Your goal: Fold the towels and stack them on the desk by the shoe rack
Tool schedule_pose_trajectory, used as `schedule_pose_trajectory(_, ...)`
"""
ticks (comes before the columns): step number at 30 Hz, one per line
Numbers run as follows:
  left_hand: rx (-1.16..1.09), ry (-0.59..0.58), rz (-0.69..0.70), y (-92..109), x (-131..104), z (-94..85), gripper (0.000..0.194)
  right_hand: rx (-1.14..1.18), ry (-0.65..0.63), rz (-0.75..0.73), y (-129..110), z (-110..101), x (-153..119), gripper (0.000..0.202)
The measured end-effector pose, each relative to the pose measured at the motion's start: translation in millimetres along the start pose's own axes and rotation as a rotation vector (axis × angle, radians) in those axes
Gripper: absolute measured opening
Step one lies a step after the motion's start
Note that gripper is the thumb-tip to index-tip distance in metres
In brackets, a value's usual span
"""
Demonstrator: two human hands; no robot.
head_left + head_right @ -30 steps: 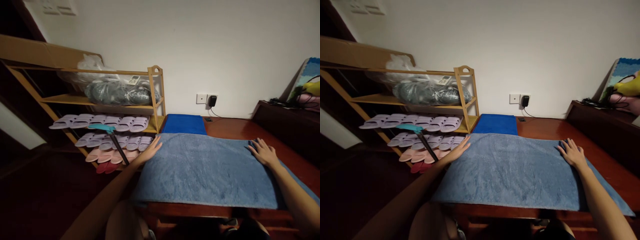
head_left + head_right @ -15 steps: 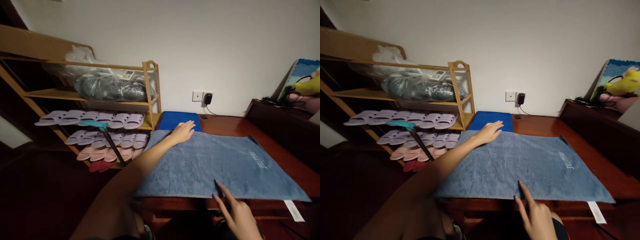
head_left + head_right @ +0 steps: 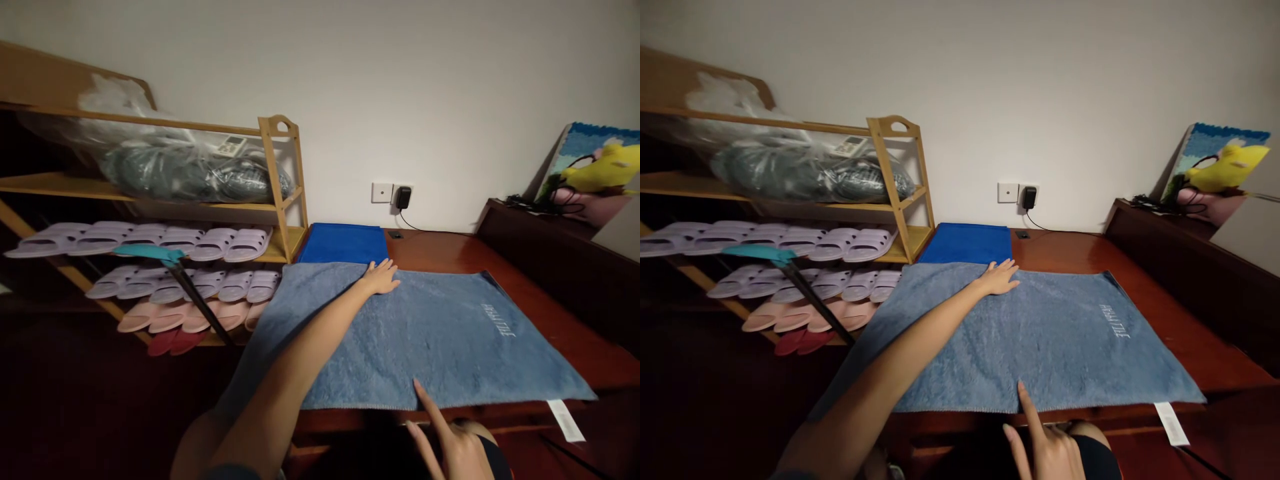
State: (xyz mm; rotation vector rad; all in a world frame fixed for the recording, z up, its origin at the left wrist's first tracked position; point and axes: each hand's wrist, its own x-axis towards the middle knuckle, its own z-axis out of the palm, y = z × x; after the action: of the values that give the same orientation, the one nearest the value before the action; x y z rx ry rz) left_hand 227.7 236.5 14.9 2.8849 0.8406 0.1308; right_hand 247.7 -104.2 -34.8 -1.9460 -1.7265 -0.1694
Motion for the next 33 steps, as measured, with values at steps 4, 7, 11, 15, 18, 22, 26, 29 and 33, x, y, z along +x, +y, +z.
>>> schedule_pose_trajectory(4, 0.019, 0.045, 0.075, 7, -1, -8.5, 0.053, 0.153, -0.029, -0.006, 18, -29, 14, 0.050)
schedule_pose_trajectory(7, 0.028, 0.053, 0.167, 28, -8, -5.4, 0.052, 0.191, 0.036, 0.097, 70, -55, 66, 0.045)
schedule_pose_trajectory(11, -0.063, 0.026, 0.289, 61, -21, 10.5, 0.062, 0.008, -0.134, 0.161, 177, -53, 163, 0.056)
schedule_pose_trajectory(15, -0.106, -0.052, 0.290, 71, -26, 21.1, 0.067, -0.202, -0.231, 0.368, 258, -27, 211, 0.061)
schedule_pose_trajectory(18, -0.108, -0.079, 0.280, 69, -27, 23.1, 0.068, -0.248, -0.239, 0.453, 283, -16, 212, 0.068)
schedule_pose_trajectory(22, -0.109, -0.076, 0.280, 69, -27, 22.2, 0.069, -0.279, -0.224, 0.477, 292, -12, 210, 0.072)
schedule_pose_trajectory(26, -0.110, -0.017, 0.232, 66, -19, 11.1, 0.059, -0.317, -0.133, 0.410, 271, -22, 208, 0.067)
schedule_pose_trajectory(29, -0.053, 0.130, 0.052, 54, -3, -2.6, 0.043, -0.311, 0.037, 0.284, 220, -41, 188, 0.063)
schedule_pose_trajectory(33, -0.029, 0.155, -0.103, 29, 22, -12.5, 0.031, 0.023, -0.172, 0.191, 114, -59, 120, 0.051)
